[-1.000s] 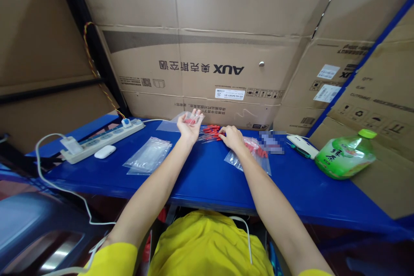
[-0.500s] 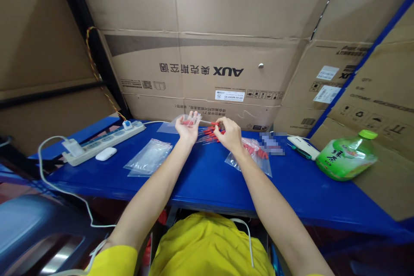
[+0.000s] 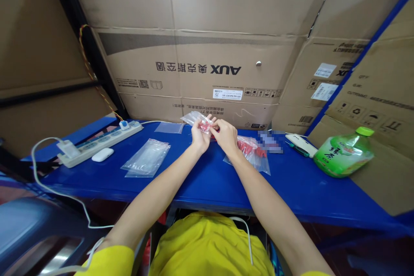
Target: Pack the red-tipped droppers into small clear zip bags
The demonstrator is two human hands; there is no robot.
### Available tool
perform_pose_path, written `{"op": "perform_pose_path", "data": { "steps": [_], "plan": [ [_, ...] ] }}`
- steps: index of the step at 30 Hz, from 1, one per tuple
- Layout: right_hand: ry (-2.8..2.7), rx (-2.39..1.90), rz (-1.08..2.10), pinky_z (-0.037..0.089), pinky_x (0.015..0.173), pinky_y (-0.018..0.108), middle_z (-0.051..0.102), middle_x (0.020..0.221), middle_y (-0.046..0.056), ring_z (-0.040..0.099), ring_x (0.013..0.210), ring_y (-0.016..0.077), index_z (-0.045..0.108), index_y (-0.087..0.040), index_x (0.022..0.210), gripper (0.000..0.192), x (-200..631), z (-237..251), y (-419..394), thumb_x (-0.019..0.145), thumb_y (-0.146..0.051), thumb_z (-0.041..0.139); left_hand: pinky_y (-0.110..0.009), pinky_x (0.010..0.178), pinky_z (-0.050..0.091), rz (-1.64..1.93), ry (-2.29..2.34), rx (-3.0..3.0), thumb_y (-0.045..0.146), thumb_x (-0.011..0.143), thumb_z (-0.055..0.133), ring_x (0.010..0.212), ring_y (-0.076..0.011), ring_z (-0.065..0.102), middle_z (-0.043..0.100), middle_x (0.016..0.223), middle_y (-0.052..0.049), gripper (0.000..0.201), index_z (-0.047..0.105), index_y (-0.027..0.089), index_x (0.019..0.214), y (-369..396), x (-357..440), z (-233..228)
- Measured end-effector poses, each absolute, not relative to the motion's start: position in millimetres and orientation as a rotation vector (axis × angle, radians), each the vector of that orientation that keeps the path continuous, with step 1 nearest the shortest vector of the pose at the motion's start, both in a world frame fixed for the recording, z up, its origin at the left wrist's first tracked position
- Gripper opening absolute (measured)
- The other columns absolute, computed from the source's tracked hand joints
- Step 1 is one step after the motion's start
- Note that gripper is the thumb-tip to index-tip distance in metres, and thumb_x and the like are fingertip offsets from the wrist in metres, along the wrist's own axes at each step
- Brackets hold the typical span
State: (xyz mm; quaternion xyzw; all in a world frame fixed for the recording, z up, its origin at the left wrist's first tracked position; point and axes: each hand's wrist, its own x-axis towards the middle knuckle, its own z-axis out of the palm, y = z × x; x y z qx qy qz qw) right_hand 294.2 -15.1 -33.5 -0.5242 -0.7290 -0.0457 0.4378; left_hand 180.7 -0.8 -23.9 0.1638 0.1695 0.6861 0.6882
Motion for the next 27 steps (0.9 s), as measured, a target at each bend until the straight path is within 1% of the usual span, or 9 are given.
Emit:
{"op": "perform_pose_path", "data": {
  "steps": [4,10,13,16,18,20,22,24,27],
  "plan": [
    [-1.722,-1.374,-0.041,0.044,0.072,0.029,0.074,0.092,0.002,0.067,0.084,0.0206,0.075,-0.026,0.089,0.012,294,-34,-13,0.097,-0.031,0.068,-0.046,0.113,0.053,1.500,0.410,0.420,0.027,0.097,0.046,0.134,-0.0343,0.065,0.076,0.124,-0.021,0.040,0.071,0.009,0.122,-3,181,-24],
    [-1.815,-1.414,-0.055,0.043,0.074,0.028,0.072,0.099,0.003,0.067,0.090,0.0202,0.079,-0.026,0.105,0.019,291,-30,-19,0.101,-0.030,0.061,-0.044,0.113,0.053,1.508,0.420,0.450,0.024,0.094,0.047,0.136,-0.0311,0.064,0.073,0.137,-0.017,0.044,0.068,0.012,0.130,-3,179,-23],
    [-1.876,-1.446,-0.087,0.043,0.074,0.028,0.071,0.105,0.004,0.066,0.091,0.0200,0.078,-0.027,0.111,0.022,288,-28,-23,0.102,-0.031,0.059,-0.045,0.112,0.054,1.469,0.435,0.449,0.025,0.094,0.046,0.134,-0.0313,0.065,0.072,0.137,-0.018,0.042,0.069,0.011,0.126,-3,177,-24],
    [-1.924,-1.432,-0.084,0.043,0.075,0.028,0.071,0.108,0.003,0.066,0.093,0.0201,0.077,-0.029,0.113,0.025,289,-27,-23,0.102,-0.028,0.055,-0.045,0.109,0.056,1.494,0.416,0.413,0.025,0.096,0.048,0.133,-0.0310,0.066,0.072,0.138,-0.017,0.034,0.069,0.015,0.120,0,174,-24],
    [-1.923,-1.433,-0.082,0.044,0.078,0.029,0.071,0.108,0.003,0.066,0.096,0.0206,0.076,-0.028,0.111,0.027,294,-26,-20,0.102,-0.025,0.051,-0.043,0.107,0.057,1.557,0.390,0.378,0.022,0.095,0.049,0.134,-0.0301,0.066,0.072,0.137,-0.015,0.029,0.068,0.017,0.116,4,170,-23],
    [-1.912,-1.471,-0.092,0.046,0.084,0.030,0.071,0.112,0.004,0.066,0.102,0.0218,0.074,-0.026,0.112,0.028,301,-26,-17,0.102,-0.022,0.048,-0.043,0.107,0.058,1.604,0.390,0.341,0.021,0.094,0.050,0.135,-0.0302,0.065,0.072,0.136,-0.015,0.024,0.067,0.018,0.111,9,165,-22],
    [-1.932,-1.554,-0.109,0.046,0.091,0.033,0.072,0.119,0.007,0.064,0.110,0.0241,0.069,-0.025,0.122,0.031,308,-27,-14,0.101,-0.020,0.048,-0.045,0.108,0.057,1.628,0.428,0.295,0.021,0.094,0.050,0.137,-0.0306,0.063,0.071,0.135,-0.015,0.020,0.066,0.017,0.106,14,158,-21],
    [-2.007,-1.682,-0.103,0.045,0.098,0.037,0.071,0.128,0.011,0.060,0.120,0.0278,0.065,-0.023,0.133,0.037,314,-31,-11,0.099,-0.019,0.050,-0.046,0.110,0.055,1.656,0.472,0.250,0.021,0.094,0.048,0.139,-0.0299,0.061,0.070,0.137,-0.015,0.019,0.065,0.017,0.103,18,151,-20],
    [-2.165,-1.881,-0.030,0.043,0.103,0.046,0.071,0.134,0.015,0.058,0.128,0.0334,0.061,-0.021,0.140,0.042,318,-38,-9,0.099,-0.018,0.051,-0.047,0.111,0.055,1.683,0.490,0.218,0.019,0.093,0.047,0.140,-0.0283,0.060,0.069,0.138,-0.014,0.018,0.063,0.018,0.102,23,143,-19]
  ]
}}
